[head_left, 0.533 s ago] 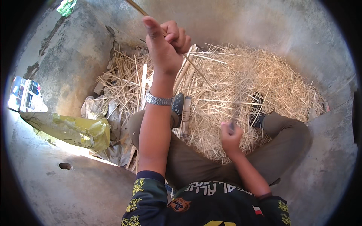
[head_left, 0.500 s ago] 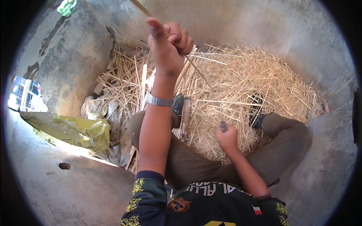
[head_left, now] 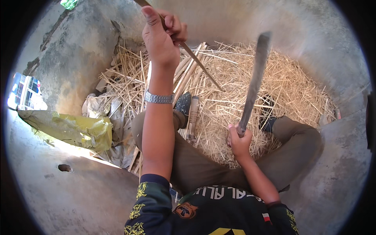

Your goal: The person sits cross-legged on a concrete floor and uses a large knife to split long bamboo poles into thin strips. They hold the bamboo with their left hand and strike it with the knife in their right hand, accumulating a pile of split strips on the floor.

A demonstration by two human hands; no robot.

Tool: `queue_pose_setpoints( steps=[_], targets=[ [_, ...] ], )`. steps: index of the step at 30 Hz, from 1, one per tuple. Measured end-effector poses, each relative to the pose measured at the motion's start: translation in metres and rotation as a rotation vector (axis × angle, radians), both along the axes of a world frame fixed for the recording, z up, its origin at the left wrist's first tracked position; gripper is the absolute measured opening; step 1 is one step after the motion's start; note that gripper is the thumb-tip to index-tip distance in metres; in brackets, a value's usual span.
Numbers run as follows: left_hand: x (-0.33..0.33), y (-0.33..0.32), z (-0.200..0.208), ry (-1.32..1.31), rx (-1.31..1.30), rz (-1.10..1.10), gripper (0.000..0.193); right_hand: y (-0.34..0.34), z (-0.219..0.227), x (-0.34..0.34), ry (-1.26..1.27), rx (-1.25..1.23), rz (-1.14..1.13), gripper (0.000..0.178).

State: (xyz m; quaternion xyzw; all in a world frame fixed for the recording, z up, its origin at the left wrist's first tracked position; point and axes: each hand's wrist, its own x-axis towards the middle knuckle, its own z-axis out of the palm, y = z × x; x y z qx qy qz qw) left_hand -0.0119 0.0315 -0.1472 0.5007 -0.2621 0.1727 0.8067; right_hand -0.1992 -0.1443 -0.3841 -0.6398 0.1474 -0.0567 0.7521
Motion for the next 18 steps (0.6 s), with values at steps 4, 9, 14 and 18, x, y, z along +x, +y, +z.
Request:
queue_pose_setpoints(
  steps=[4, 9, 14, 18],
  targets=[
    [-0.005, -0.014, 0.000, 0.002, 0.018, -0.059, 0.068, -0.007, -0.010, 0.001, 0.190, 0.106, 0.211, 0.024],
    [-0.002, -0.011, -0.002, 0.016, -0.009, 0.032, 0.068, -0.030, 0.009, 0.003, 0.252, -0.475, 0.218, 0.025],
    [0.002, -0.013, 0.001, 0.013, -0.052, 0.130, 0.067, -0.015, 0.016, -0.001, -0.032, -0.191, -0.003, 0.027],
    [0.001, -0.017, 0.000, -0.009, -0.071, 0.154, 0.067, 0.004, -0.011, -0.005, 0.069, -0.042, 0.005, 0.028]
  ],
)
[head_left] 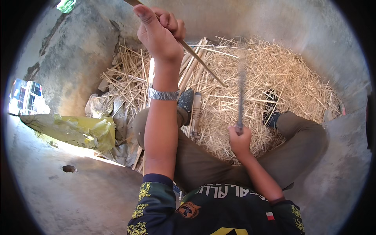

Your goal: The person sits cross-legged on a concrete floor and uses a large knife to split long bamboo poles into thin strips. They hold the bamboo with their left hand and strike it with the knife in their right hand, accumulating a pile of split strips on the floor.

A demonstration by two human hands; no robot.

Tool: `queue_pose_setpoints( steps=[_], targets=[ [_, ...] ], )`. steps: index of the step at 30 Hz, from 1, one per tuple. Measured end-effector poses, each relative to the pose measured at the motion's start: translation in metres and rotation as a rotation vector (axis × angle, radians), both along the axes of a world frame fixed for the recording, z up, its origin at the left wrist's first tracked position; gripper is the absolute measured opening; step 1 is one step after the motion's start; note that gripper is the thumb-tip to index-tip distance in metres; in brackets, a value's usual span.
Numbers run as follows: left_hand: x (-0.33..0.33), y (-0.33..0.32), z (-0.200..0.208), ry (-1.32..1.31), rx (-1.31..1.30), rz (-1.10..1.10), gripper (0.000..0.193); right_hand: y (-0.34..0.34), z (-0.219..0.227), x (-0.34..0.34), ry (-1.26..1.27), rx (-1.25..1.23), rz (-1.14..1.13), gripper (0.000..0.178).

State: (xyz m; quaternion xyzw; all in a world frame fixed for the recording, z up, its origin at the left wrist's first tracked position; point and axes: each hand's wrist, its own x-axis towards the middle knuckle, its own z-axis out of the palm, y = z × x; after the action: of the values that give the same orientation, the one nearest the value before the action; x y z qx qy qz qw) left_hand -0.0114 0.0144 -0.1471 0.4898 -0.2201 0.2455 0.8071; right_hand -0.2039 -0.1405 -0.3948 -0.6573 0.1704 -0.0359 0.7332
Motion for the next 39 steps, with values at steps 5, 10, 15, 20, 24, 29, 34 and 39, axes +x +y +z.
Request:
queue_pose_setpoints(
  steps=[5, 10, 15, 20, 24, 29, 34, 39],
  targets=[
    [0.005, 0.016, -0.007, 0.027, -0.015, -0.021, 0.067, -0.017, 0.006, 0.001, 0.258, -0.362, 0.272, 0.024],
    [0.007, 0.025, -0.006, 0.011, 0.017, -0.086, 0.067, -0.014, 0.035, 0.004, -0.052, -0.271, 0.033, 0.023],
    [0.007, 0.009, -0.003, 0.011, -0.009, -0.059, 0.067, -0.004, -0.021, 0.012, 0.082, 0.092, 0.134, 0.022],
    [0.009, 0.022, -0.004, 0.068, -0.019, -0.067, 0.068, -0.014, -0.005, 0.015, 0.269, -0.358, 0.287, 0.020],
    [0.008, 0.020, -0.005, 0.044, -0.018, -0.048, 0.070, -0.016, 0.031, 0.006, -0.033, -0.304, 0.043, 0.020],
    [0.010, 0.015, -0.004, 0.025, 0.001, -0.072, 0.070, -0.003, 0.015, 0.010, -0.183, -0.078, -0.090, 0.024],
    [0.004, 0.012, -0.003, 0.060, 0.016, -0.107, 0.070, -0.009, -0.027, 0.026, 0.225, -0.508, 0.187, 0.028],
    [0.001, 0.007, -0.004, 0.026, 0.054, -0.153, 0.069, -0.015, 0.003, 0.019, 0.230, -0.226, 0.231, 0.026]
  ],
)
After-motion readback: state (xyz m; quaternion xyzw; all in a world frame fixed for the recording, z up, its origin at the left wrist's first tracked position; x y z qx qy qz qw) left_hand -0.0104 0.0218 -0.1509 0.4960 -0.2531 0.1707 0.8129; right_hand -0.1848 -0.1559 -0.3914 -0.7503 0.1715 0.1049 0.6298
